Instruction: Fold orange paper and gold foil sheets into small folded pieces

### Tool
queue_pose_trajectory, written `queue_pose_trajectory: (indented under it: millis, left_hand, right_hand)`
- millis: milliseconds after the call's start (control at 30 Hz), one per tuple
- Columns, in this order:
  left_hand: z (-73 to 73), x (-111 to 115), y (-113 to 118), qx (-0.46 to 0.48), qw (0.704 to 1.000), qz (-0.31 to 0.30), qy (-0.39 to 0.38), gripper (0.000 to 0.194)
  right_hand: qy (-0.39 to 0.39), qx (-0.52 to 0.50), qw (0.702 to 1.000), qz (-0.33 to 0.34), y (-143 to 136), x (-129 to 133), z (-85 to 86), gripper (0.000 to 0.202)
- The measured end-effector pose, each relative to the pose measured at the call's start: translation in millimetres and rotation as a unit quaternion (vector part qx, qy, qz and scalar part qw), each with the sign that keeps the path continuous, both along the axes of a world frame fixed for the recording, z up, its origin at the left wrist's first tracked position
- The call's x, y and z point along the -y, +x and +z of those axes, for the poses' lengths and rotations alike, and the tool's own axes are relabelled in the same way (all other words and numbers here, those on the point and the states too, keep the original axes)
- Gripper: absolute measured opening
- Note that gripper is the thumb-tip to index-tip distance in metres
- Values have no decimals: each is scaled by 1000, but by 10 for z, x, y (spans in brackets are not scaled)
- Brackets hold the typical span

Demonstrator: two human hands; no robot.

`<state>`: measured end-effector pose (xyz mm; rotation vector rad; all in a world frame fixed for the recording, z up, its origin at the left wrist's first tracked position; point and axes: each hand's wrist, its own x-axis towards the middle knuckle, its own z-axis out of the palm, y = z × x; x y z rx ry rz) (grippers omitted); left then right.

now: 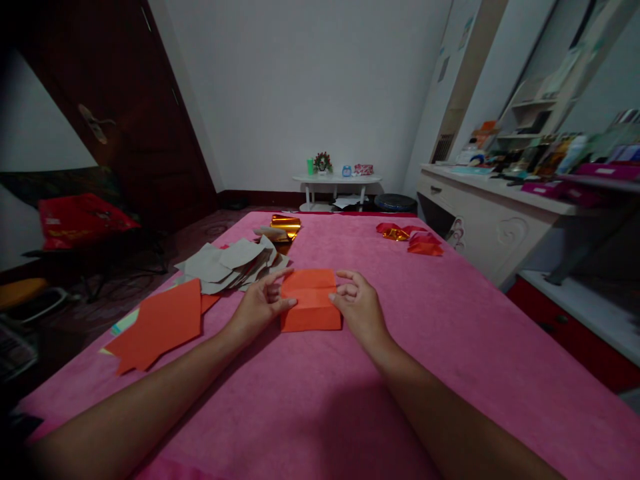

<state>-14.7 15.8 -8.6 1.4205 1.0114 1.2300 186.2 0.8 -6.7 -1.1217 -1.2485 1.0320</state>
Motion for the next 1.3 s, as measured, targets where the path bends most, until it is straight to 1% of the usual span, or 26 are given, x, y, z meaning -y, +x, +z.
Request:
queue_pose_trajectory:
  millis: [67, 133, 200, 233, 267, 333, 367, 400, 467, 567, 633, 700, 767, 833, 900, 967, 1033, 1100, 1200, 1300]
  left_hand:
    - [42, 15, -7, 17, 1000, 0, -19, 81]
    - [65, 16, -11, 31, 999, -1, -32, 85]
    - [59, -2, -14, 40, 998, -8, -38, 78]
    - [49, -13, -16, 41, 998, -17, -37, 68]
    - [39, -22, -20, 33, 999, -23, -26, 55]
    - [32, -29, -34, 4, 1000, -12, 16, 25]
    - [40, -23, -46, -13, 999, 4, 47, 14]
    - [57, -12, -60, -29, 995, 25, 88, 9]
    - [106, 21, -96, -57, 978, 56, 190, 11]
    - [171, 69, -146, -103, 935, 64, 335, 18]
    - [189, 85, -169, -116, 916, 65, 378, 20]
    - [195, 91, -180, -115, 910, 66, 394, 21]
    - [201, 93, -179, -112, 913, 64, 386, 20]
    - [208, 91, -166, -104, 926, 61, 357, 16]
    - [207, 79, -142, -83, 944, 71, 310, 10]
    - [193, 54, -112, -42, 966, 88, 240, 6]
    - [167, 19, -87, 18, 982, 101, 162, 17]
    - [140, -14, -74, 75, 987, 96, 101, 29]
    - [111, -46, -77, 118, 988, 81, 54, 35]
    - [98, -55, -81, 144, 987, 69, 25, 37]
  right_hand:
    - [0, -1, 1000, -4, 13, -11, -4, 49]
    - [-3, -11, 1000, -1, 24, -20, -9, 53]
    - [-2, -24, 1000, 3, 33, -26, -12, 53]
    - [3, -19, 1000, 6, 36, -28, -11, 47]
    - [12, -5, 1000, 7, 38, -29, -8, 38]
    - [40, 31, 999, 2, 39, -21, 10, 16]
    - [65, 51, 997, -5, 37, -11, 25, 9]
    - [95, 68, 993, -13, 34, 2, 44, 9]
    - [161, 90, 983, -26, 24, 38, 84, 17]
    - [237, 122, 963, -32, 11, 97, 130, 23]
    - [263, 133, 955, -36, 8, 127, 144, 24]
    - [276, 136, 951, -39, 8, 146, 150, 24]
    - [276, 137, 950, -44, 7, 152, 150, 23]
    - [261, 136, 954, -53, 1, 148, 147, 21]
    - [220, 119, 966, -60, -10, 132, 141, 14]
    - [163, 78, 982, -48, -26, 107, 131, 10]
    - [109, 30, 993, -21, -41, 77, 115, 18]
    - [73, -10, 997, 7, -49, 52, 95, 26]
    - [31, -48, 998, 39, -47, 35, 66, 36]
    - [12, -60, 997, 52, -38, 37, 48, 40]
